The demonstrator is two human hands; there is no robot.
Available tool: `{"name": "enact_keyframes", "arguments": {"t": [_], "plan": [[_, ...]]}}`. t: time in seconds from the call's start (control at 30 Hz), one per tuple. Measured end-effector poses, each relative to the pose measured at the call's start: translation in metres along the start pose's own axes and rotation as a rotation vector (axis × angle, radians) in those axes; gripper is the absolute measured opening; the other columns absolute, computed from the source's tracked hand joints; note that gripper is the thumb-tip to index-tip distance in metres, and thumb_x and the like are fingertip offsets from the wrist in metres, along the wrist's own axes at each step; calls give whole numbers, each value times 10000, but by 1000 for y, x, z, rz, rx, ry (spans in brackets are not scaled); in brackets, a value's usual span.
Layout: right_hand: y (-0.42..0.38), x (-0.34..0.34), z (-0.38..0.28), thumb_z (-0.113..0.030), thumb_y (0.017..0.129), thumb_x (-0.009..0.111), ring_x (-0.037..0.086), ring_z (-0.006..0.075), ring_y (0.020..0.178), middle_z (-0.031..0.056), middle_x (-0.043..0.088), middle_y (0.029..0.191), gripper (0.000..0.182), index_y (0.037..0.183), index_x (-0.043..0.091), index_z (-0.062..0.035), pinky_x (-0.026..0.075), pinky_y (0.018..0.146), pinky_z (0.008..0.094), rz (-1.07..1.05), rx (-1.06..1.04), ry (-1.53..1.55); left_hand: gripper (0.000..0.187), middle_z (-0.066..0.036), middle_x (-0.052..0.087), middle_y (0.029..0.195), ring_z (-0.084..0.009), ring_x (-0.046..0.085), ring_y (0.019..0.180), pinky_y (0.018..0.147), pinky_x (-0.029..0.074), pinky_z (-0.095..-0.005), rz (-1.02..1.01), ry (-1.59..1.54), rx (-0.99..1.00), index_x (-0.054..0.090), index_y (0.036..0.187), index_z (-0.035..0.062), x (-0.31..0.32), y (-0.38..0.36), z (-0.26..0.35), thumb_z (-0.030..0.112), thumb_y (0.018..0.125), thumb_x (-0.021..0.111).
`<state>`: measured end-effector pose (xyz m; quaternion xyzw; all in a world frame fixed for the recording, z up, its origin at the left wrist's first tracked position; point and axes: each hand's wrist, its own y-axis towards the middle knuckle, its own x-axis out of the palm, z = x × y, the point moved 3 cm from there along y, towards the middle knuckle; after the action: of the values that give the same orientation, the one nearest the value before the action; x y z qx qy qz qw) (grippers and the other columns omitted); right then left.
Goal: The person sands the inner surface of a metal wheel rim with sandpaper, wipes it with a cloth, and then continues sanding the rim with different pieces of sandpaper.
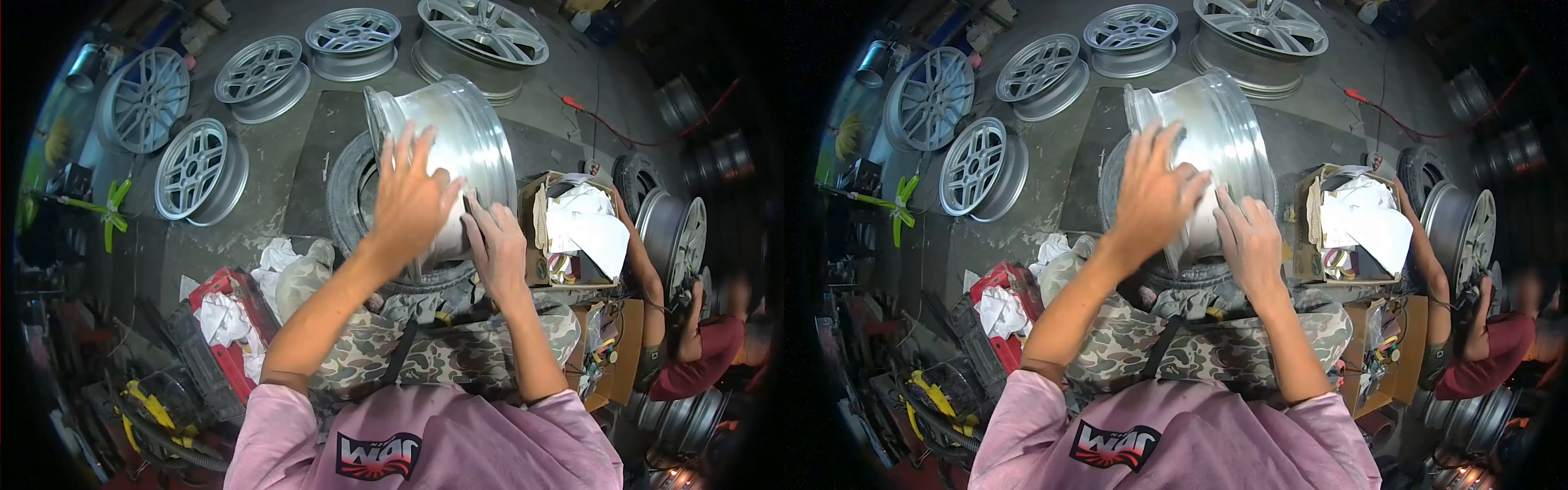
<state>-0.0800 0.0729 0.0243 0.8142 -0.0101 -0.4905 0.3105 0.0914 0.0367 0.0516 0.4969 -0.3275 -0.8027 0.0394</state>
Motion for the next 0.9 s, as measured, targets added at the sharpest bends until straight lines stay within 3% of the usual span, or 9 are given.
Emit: {"name": "enact_keyframes", "arguments": {"t": [0.07,0.13,0.2,0.23,0.3,0.37,0.6,0.73,0.9], "plan": [[23,3,-6,-96,908,717,587,284,789,116,588,876,335,1237,711,-34,487,736,415,30,-59,35,345,-319,489,1455,-485,434,1365,1146,352,-573,40,-99,-129,692,1163,-36,-2,21,-30,249,970,661],[46,10,-12,-112,909,713,592,273,810,102,597,886,314,1215,716,-40,479,749,410,17,-102,-24,452,-339,528,1407,-489,494,1300,1117,397,-519,237,-136,-309,640,1240,-76,7,48,-66,287,971,654],[54,10,-17,-129,911,709,596,263,832,88,606,897,295,1194,721,-46,470,762,405,9,-152,-82,561,-373,525,1350,-500,505,1283,1100,409,-533,209,-204,-548,523,1345,-137,37,73,-107,247,958,653],[54,9,-19,-137,911,703,593,253,845,75,611,910,281,1179,724,-54,455,762,396,-17,-151,-138,561,-373,525,1350,-500,505,1283,1100,409,-533,215,-203,-551,523,1345,-137,43,80,-114,247,958,653],[60,14,-19,-146,911,698,590,242,859,61,616,923,268,1164,726,-62,441,761,387,-46,-155,-190,566,-388,524,1344,-515,517,1282,1110,411,-518,82,-391,-867,483,1352,-161,59,83,-126,221,955,613],[67,21,-17,-146,931,690,571,247,800,80,580,864,268,1188,726,-78,385,716,387,36,-210,-214,527,-388,523,1349,-515,517,1288,1113,411,-519,65,-399,-856,494,1328,-161,62,80,-128,194,951,590],[49,17,-21,-157,906,679,577,237,864,34,617,942,267,1159,732,-92,382,766,417,-30,-103,-257,436,-380,544,1295,-516,552,1229,1106,424,-515,148,-374,-856,523,1268,-149,55,73,-119,112,921,565],[82,35,-20,-124,887,684,555,231,857,32,597,903,306,1188,730,-90,361,764,404,53,-170,-265,407,-375,538,1288,-514,546,1230,1103,424,-518,113,-329,-815,540,1245,-145,56,75,-121,87,911,571],[60,31,-26,-115,886,671,557,246,874,53,608,925,302,1181,727,-83,363,780,416,5,-100,-245,524,-370,515,1323,-499,521,1267,1109,417,-504,137,-379,-842,497,1359,-166,57,71,-122,70,899,577]]}}
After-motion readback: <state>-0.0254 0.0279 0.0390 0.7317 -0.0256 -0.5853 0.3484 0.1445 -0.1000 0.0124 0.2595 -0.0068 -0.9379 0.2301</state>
